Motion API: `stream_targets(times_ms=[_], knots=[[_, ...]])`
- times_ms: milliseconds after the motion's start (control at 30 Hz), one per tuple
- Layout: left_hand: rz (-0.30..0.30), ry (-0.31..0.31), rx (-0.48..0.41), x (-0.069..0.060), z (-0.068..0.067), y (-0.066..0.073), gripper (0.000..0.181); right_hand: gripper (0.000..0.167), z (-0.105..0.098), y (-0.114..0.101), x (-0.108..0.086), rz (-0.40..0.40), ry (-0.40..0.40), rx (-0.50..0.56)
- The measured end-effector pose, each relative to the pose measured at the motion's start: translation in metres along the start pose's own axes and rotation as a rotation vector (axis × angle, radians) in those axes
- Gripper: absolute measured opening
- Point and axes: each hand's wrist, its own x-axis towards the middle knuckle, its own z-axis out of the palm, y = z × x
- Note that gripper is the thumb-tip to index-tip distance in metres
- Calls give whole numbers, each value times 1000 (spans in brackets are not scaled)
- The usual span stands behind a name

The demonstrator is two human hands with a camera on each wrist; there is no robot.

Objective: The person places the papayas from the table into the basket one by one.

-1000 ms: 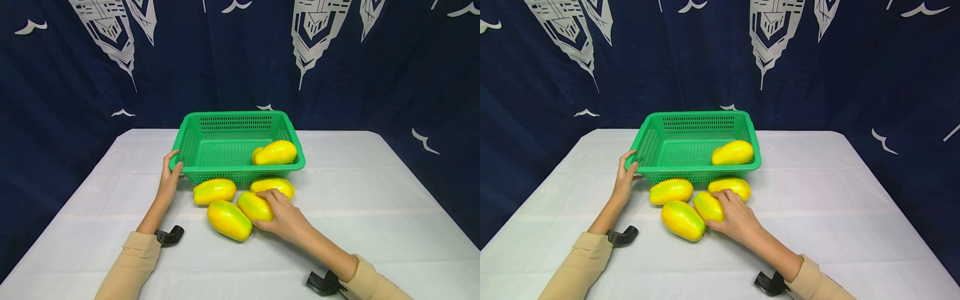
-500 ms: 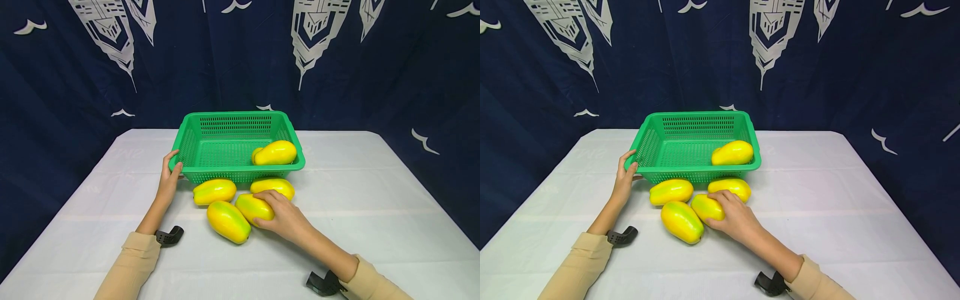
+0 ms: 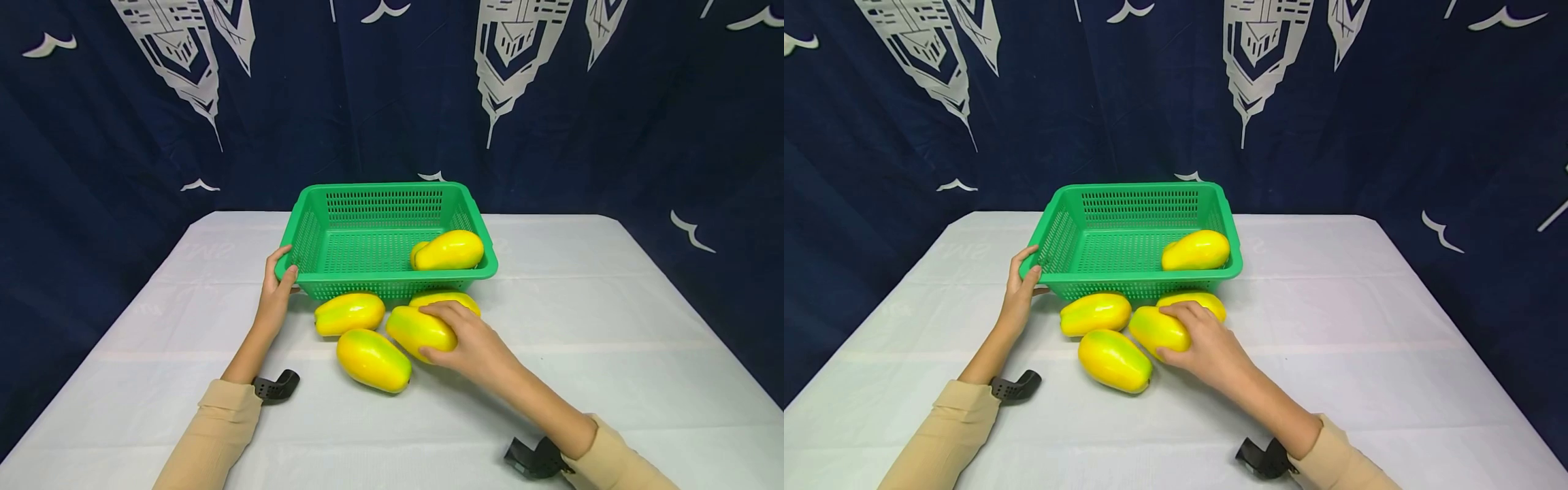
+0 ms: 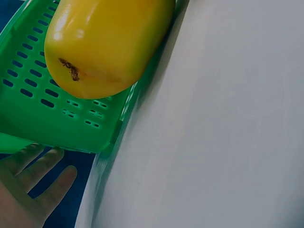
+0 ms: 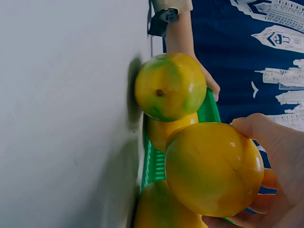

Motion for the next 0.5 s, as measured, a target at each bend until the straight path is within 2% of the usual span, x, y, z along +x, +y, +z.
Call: stream_targets(times_ms=[333,500], knots=[[-7,0,-4,1,0,-1,48,53,-7,2,1,-42,17,20],[3,5,8,0,0,0,49,54,-11,3,2,-33,21,34]])
